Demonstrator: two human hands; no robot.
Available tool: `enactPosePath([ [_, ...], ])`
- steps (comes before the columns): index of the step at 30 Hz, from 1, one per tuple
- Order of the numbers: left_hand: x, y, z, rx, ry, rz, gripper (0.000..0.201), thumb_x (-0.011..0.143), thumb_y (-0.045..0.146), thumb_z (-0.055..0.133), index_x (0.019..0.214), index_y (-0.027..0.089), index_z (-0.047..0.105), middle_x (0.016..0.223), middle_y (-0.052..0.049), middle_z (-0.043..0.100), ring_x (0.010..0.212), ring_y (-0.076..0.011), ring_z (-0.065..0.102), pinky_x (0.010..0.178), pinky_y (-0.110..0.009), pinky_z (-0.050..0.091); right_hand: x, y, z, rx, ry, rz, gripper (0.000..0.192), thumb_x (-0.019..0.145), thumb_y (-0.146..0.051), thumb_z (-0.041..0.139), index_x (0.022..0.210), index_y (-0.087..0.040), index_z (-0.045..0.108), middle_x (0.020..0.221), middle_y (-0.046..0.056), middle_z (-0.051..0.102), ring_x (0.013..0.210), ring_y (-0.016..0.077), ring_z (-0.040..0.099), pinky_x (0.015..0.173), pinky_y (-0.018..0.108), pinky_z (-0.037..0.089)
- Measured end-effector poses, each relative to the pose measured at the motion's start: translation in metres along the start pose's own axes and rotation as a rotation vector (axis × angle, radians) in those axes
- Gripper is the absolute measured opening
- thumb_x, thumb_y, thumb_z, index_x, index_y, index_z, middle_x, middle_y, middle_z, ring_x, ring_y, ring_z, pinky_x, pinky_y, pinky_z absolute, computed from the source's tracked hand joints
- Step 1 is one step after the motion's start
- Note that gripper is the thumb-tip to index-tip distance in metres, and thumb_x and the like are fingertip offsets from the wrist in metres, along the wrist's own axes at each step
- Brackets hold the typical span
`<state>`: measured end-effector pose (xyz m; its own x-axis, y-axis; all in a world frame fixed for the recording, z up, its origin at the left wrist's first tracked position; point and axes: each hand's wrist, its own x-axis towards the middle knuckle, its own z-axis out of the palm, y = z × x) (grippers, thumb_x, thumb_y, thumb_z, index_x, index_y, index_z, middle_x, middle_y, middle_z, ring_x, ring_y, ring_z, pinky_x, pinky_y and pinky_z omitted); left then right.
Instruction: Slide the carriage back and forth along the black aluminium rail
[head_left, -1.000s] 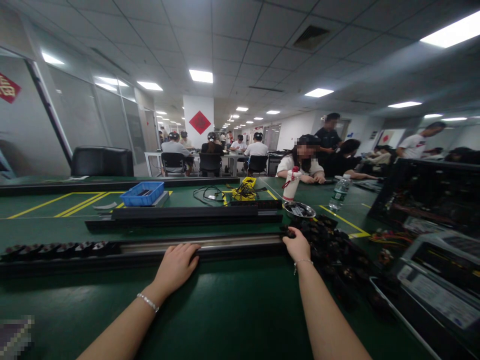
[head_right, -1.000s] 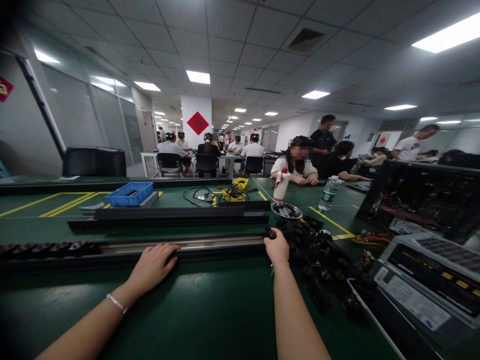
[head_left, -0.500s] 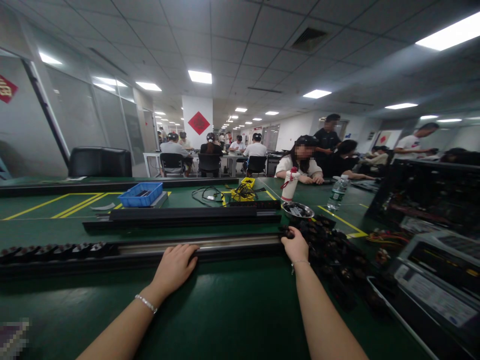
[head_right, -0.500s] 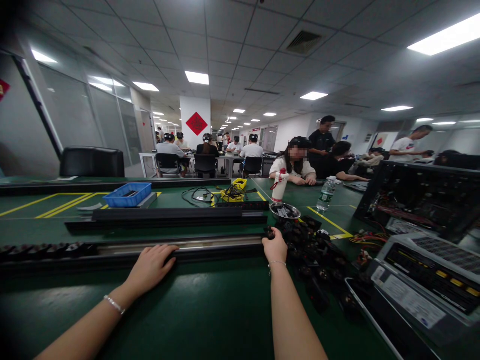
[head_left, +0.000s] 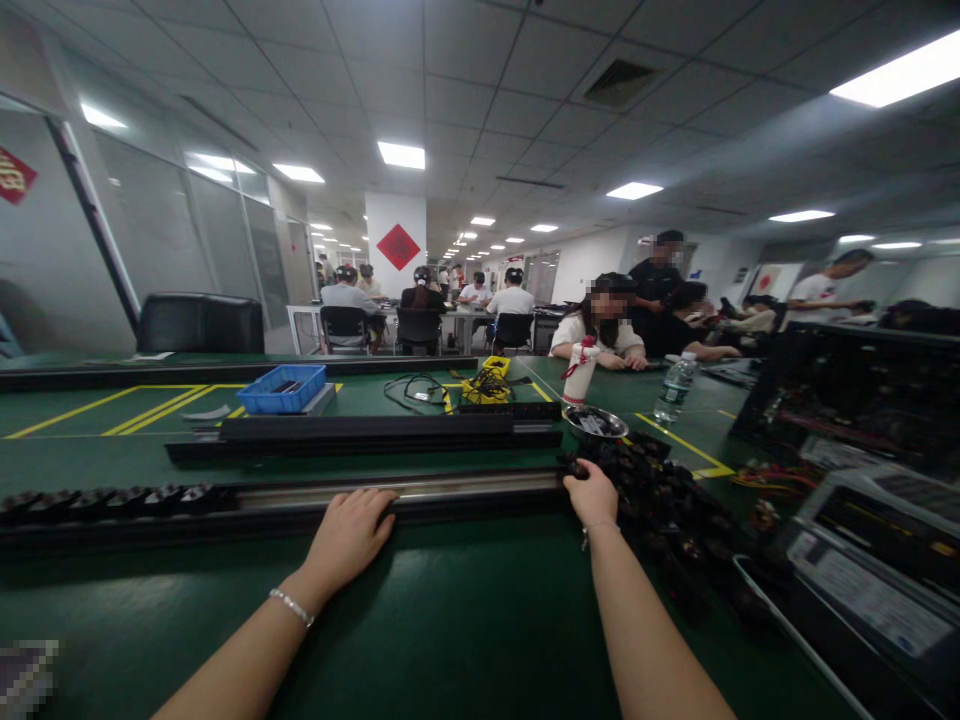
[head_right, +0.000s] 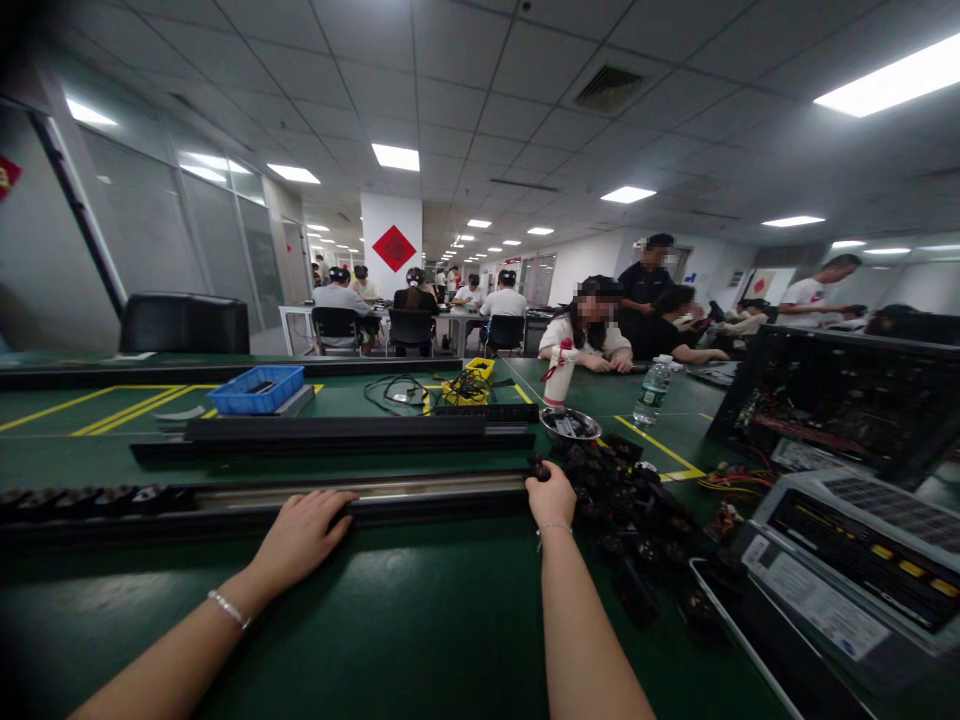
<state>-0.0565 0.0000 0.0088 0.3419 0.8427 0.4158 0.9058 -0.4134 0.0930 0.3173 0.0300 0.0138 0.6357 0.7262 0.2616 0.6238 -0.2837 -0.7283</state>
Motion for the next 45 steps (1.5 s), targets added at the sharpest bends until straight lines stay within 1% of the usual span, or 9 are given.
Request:
enactPosePath([
  [9, 0.0, 0.0, -0.001, 0.004, 0.003, 0.003, 0.029, 0.086, 0.032, 0.04, 0.109, 0.024, 0.057, 0.107, -0.003, 0.065, 0.1, -0.0196, 0.056, 0.082, -0.035, 0.035, 0.003, 0.004, 0.003, 0.05, 0.028, -0.007, 0.042, 0.062, -0.023, 0.056, 0.102, -0.017, 0.067, 0.094, 0.008, 0.068, 0.088, 0.0224, 0.061, 0.083, 0.032, 0.045],
  [14, 0.0, 0.001, -0.001, 0.005, 0.001, -0.004, 0.03, 0.086, 0.032, 0.04, 0.11, 0.024, 0.057, 0.108, -0.004, 0.065, 0.1, -0.0197, 0.055, 0.083, -0.035, 0.035, 0.003, 0.007, 0.002, 0.083, -0.01, -0.002, 0.043, 0.064, -0.025, 0.054, 0.105, -0.017, 0.065, 0.097, 0.008, 0.067, 0.088, 0.0221, 0.061, 0.081, 0.032, 0.045],
  [18, 0.001, 0.0, 0.0, 0.011, 0.005, -0.009, 0.03, 0.085, 0.032, 0.041, 0.109, 0.024, 0.058, 0.107, -0.004, 0.065, 0.098, -0.0198, 0.056, 0.083, -0.035, 0.035, 0.0, 0.01, 0.002, 0.145, -0.03, -0.016, 0.042, 0.066, -0.032, 0.053, 0.104, -0.018, 0.064, 0.098, 0.007, 0.067, 0.089, 0.021, 0.061, 0.079, 0.03, 0.045],
  [23, 0.001, -0.001, 0.002, 0.0, 0.007, -0.019, 0.03, 0.085, 0.032, 0.042, 0.109, 0.025, 0.058, 0.107, -0.004, 0.066, 0.099, -0.0194, 0.056, 0.083, -0.035, 0.035, -0.001, 0.01, 0.005, 0.116, -0.073, 0.024, 0.058, 0.063, -0.043, 0.06, 0.115, -0.016, 0.057, 0.103, 0.01, 0.066, 0.091, 0.023, 0.061, 0.079, 0.03, 0.045],
  [25, 0.0, -0.001, 0.001, 0.002, 0.005, -0.017, 0.03, 0.085, 0.032, 0.042, 0.109, 0.025, 0.058, 0.106, -0.004, 0.065, 0.099, -0.0194, 0.056, 0.083, -0.035, 0.035, 0.001, 0.01, 0.005, 0.091, -0.083, 0.045, 0.059, 0.064, -0.042, 0.059, 0.116, -0.015, 0.056, 0.106, 0.012, 0.065, 0.095, 0.024, 0.06, 0.081, 0.031, 0.045],
  [27, 0.0, -0.001, 0.001, 0.008, 0.008, -0.01, 0.03, 0.085, 0.032, 0.042, 0.109, 0.024, 0.058, 0.106, -0.004, 0.065, 0.099, -0.0197, 0.056, 0.083, -0.035, 0.035, 0.003, 0.011, 0.005, 0.08, -0.111, 0.047, 0.054, 0.065, -0.042, 0.057, 0.113, -0.016, 0.059, 0.105, 0.011, 0.065, 0.096, 0.0245, 0.06, 0.081, 0.031, 0.044],
  [35, 0.0, -0.001, 0.001, 0.011, 0.013, 0.004, 0.029, 0.086, 0.032, 0.041, 0.109, 0.025, 0.057, 0.106, -0.003, 0.065, 0.099, -0.0196, 0.056, 0.082, -0.035, 0.036, 0.007, 0.011, 0.001, 0.081, -0.161, 0.054, 0.047, 0.064, -0.04, 0.059, 0.106, -0.02, 0.064, 0.097, 0.008, 0.068, 0.091, 0.0231, 0.061, 0.078, 0.03, 0.045],
  [41, 0.0, 0.001, -0.001, 0.003, 0.005, 0.003, 0.029, 0.086, 0.032, 0.04, 0.109, 0.024, 0.057, 0.106, -0.004, 0.065, 0.1, -0.0195, 0.055, 0.083, -0.035, 0.035, 0.013, 0.013, 0.001, 0.068, -0.159, 0.069, 0.049, 0.061, -0.038, 0.061, 0.105, -0.019, 0.064, 0.1, 0.007, 0.067, 0.09, 0.0232, 0.061, 0.077, 0.03, 0.045],
  [45, -0.001, 0.001, -0.002, 0.001, -0.006, -0.001, 0.031, 0.087, 0.032, 0.039, 0.11, 0.023, 0.057, 0.106, -0.005, 0.065, 0.099, -0.02, 0.055, 0.083, -0.036, 0.035, 0.018, 0.021, -0.002, 0.095, -0.105, 0.117, 0.053, 0.059, -0.036, 0.062, 0.109, -0.018, 0.063, 0.095, 0.008, 0.068, 0.085, 0.0229, 0.062, 0.074, 0.031, 0.046],
])
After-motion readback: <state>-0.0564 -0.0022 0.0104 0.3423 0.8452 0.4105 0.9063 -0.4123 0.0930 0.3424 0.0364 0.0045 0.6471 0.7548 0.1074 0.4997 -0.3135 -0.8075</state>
